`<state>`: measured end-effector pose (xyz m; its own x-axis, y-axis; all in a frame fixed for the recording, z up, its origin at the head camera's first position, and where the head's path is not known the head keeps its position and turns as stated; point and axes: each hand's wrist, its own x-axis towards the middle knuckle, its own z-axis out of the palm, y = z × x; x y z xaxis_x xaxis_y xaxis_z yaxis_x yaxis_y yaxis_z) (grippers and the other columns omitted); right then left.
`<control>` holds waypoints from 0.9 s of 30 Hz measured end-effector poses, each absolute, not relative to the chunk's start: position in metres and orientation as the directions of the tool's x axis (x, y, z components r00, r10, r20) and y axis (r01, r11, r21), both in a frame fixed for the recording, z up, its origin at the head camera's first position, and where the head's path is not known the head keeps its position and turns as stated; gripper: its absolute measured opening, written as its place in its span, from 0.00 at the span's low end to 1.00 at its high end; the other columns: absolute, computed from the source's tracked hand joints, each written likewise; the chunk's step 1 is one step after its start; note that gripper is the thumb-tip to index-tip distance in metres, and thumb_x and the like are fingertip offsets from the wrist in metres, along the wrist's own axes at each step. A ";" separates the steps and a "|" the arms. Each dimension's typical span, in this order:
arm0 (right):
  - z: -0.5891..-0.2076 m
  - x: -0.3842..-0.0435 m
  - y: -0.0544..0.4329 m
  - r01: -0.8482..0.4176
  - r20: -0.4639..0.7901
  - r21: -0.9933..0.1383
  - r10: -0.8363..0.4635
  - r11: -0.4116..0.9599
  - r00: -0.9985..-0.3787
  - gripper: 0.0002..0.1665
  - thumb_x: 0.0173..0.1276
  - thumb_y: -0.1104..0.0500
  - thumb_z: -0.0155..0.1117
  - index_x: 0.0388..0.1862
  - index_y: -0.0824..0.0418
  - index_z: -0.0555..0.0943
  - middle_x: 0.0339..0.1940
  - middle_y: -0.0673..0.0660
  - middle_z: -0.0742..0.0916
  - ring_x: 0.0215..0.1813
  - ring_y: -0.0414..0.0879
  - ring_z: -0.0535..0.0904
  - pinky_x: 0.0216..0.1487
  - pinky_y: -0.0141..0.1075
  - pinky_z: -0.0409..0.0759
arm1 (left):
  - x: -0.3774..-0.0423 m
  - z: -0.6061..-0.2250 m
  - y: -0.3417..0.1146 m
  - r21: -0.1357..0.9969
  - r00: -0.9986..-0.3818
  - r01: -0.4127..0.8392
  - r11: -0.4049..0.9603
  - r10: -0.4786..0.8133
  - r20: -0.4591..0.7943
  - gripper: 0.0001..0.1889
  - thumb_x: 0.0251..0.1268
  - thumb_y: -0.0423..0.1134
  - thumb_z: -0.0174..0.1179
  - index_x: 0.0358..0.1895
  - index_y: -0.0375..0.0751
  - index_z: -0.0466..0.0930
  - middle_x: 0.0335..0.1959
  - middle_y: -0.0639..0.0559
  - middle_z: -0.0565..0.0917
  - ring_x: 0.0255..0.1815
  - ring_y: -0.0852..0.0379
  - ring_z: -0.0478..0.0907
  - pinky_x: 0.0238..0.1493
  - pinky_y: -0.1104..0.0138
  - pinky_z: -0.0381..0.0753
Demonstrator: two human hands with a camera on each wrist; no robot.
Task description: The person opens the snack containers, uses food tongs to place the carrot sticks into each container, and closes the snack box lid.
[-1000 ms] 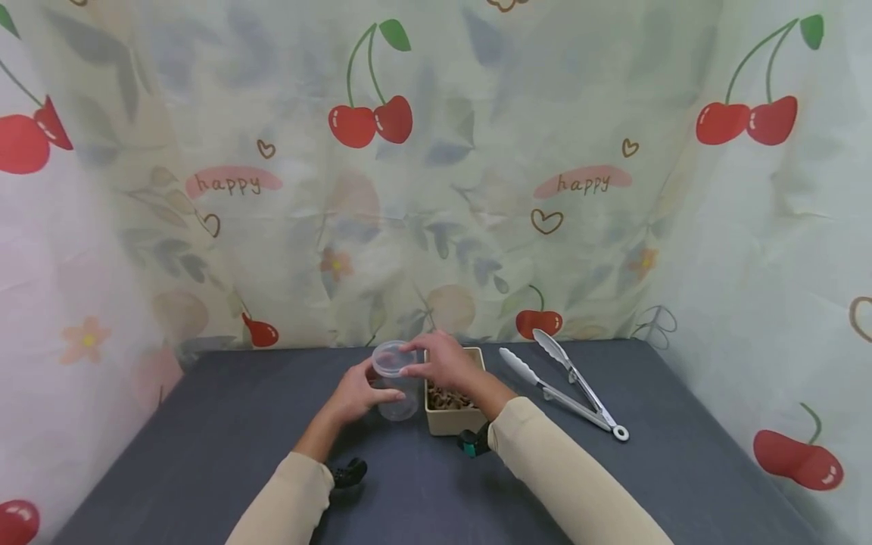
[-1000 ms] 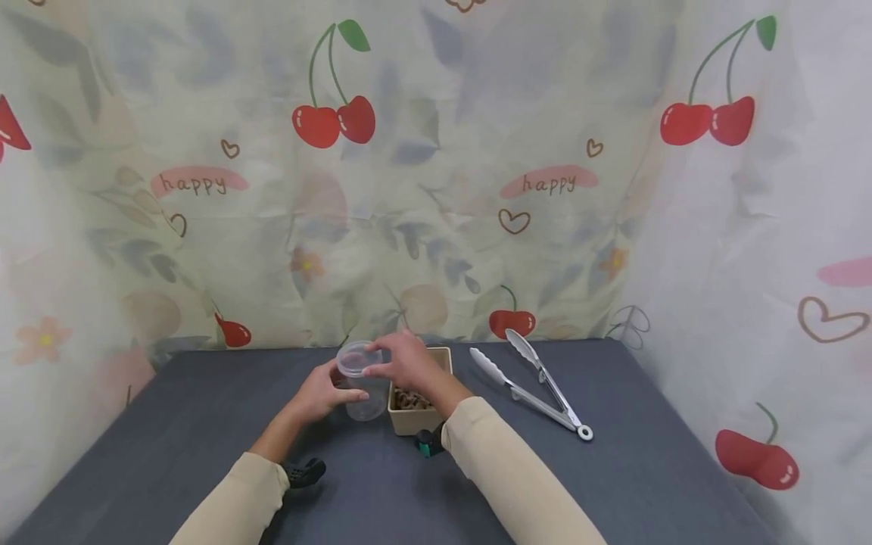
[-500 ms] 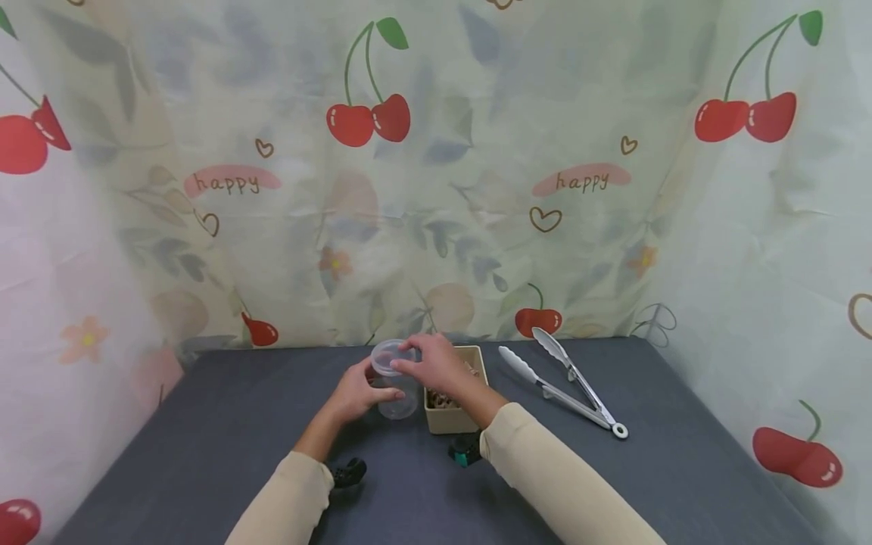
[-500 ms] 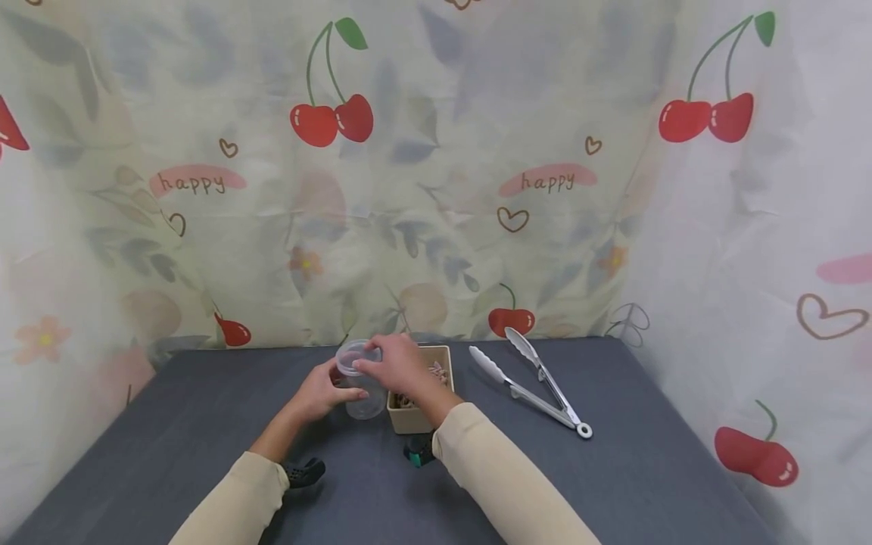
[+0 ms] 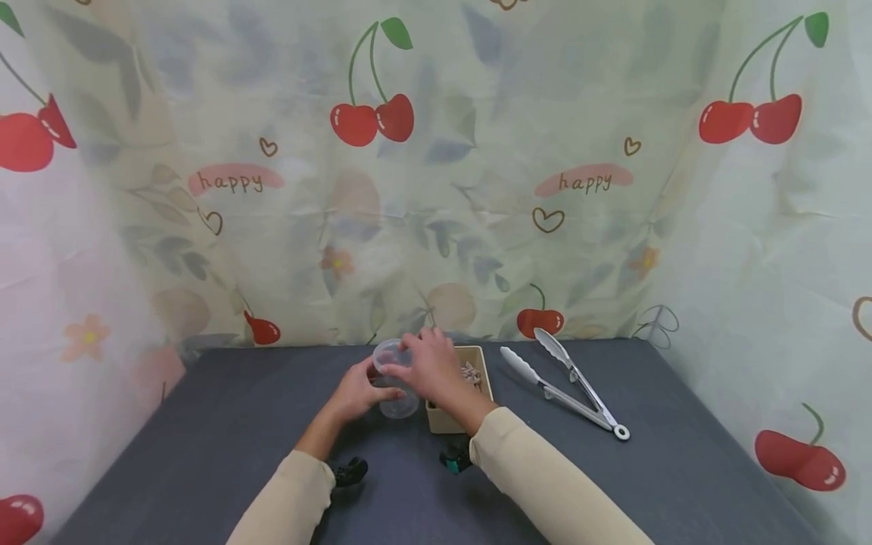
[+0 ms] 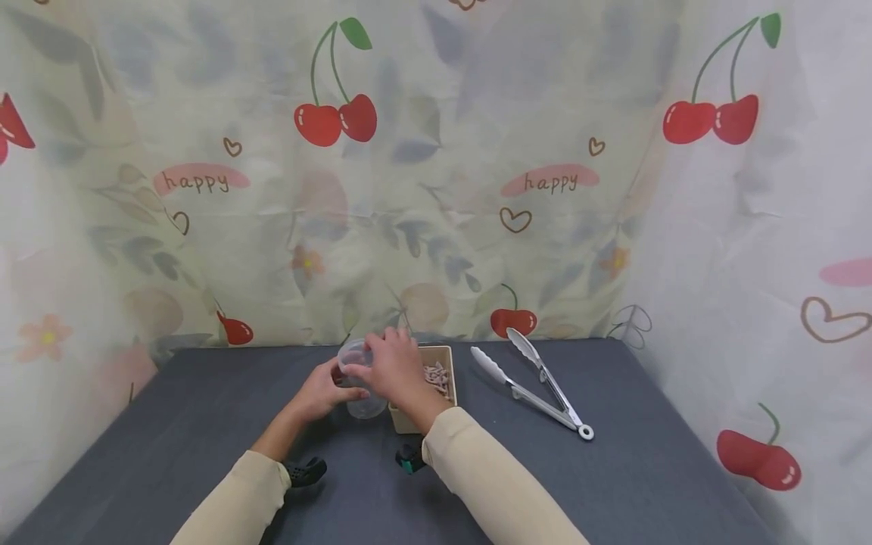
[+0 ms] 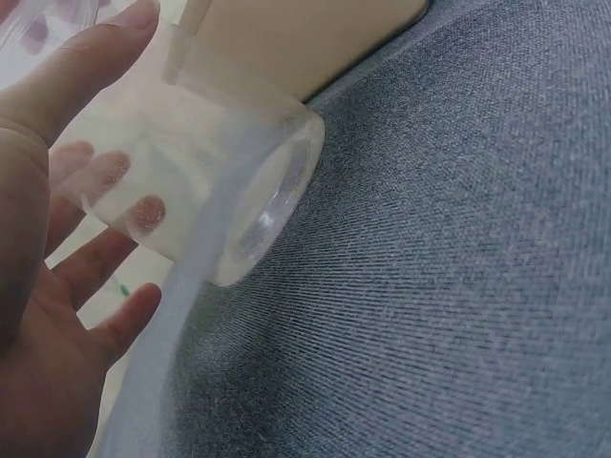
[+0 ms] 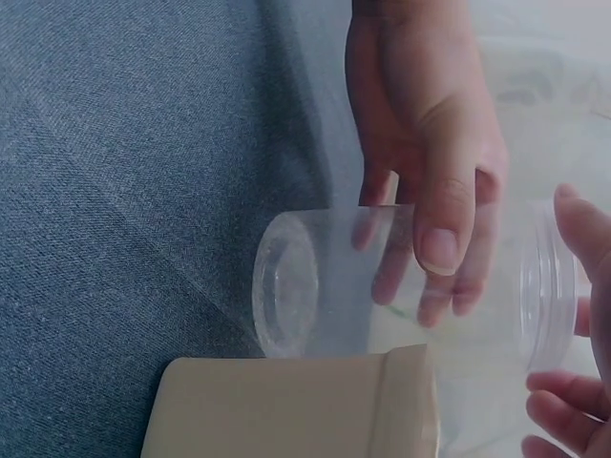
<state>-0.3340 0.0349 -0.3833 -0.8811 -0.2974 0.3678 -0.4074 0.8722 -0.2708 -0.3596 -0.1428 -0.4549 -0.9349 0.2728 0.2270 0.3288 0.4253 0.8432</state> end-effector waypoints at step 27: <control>-0.379 -0.351 0.065 -0.621 0.263 -0.514 -0.581 0.592 -0.770 0.26 0.70 0.50 0.63 0.64 0.58 0.76 0.67 0.59 0.76 0.68 0.56 0.68 0.66 0.59 0.56 | -0.349 -0.450 -0.139 0.885 -0.936 0.320 0.337 0.259 0.240 0.33 0.50 0.34 0.75 0.61 0.31 0.72 0.51 0.40 0.81 0.53 0.36 0.77 0.47 0.51 0.78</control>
<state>-0.3511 0.0650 -0.3791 -0.7704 -0.5810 0.2625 -0.6213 0.5916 -0.5138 -0.3493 -0.1386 -0.4496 -0.9357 0.2587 0.2398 0.3201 0.3370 0.8854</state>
